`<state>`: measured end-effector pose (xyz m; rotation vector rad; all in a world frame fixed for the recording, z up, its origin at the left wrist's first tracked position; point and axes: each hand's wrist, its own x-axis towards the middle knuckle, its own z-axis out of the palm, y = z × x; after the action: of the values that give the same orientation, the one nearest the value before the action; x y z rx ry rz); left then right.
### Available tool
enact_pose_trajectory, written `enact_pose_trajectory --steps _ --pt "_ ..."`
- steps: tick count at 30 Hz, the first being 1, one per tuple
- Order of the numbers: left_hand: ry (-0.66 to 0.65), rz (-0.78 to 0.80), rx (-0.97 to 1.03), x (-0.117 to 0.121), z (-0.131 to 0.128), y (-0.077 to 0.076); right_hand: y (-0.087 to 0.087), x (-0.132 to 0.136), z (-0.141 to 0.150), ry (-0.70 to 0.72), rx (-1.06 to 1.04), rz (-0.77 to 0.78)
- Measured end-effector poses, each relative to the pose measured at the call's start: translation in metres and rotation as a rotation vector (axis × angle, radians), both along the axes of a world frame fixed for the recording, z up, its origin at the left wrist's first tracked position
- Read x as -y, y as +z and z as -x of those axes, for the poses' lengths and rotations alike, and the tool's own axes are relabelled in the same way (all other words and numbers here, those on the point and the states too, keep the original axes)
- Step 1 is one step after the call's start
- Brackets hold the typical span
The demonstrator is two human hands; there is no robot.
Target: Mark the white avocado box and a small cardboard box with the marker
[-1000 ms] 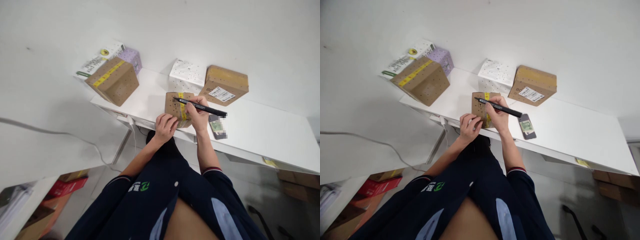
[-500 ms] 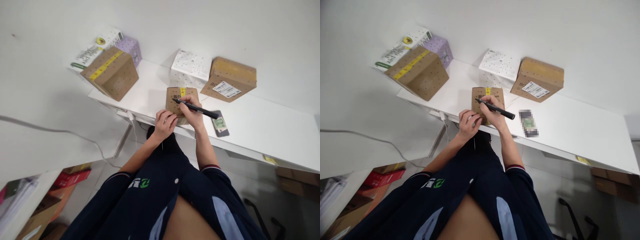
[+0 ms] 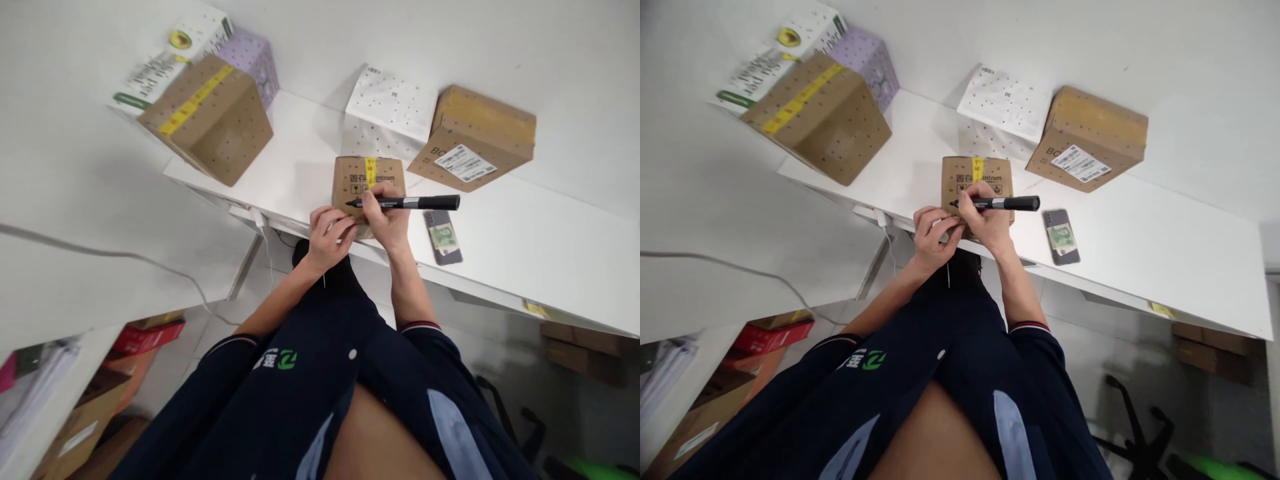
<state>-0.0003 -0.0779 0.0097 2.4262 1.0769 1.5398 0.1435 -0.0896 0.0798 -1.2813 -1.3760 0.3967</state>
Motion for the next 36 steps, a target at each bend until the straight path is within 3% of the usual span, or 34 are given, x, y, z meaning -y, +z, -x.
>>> enact_pose_trajectory --steps 8,17,23,36 --pt "0.038 0.030 -0.062 -0.0009 -0.0013 -0.0054 -0.0017 -0.0006 -0.0004 0.027 0.021 0.020" --pt "-0.040 0.019 0.044 -0.0015 -0.0010 -0.0078 0.0006 -0.0002 0.0011 0.019 0.075 0.035" --pt "-0.043 0.083 -0.001 -0.0012 0.0003 -0.0089 0.0037 0.0016 0.0004 0.042 0.107 0.050" --pt "-0.021 -0.011 0.047 -0.0020 -0.0020 -0.0046 0.0008 -0.0006 -0.0017 0.047 0.139 0.001"
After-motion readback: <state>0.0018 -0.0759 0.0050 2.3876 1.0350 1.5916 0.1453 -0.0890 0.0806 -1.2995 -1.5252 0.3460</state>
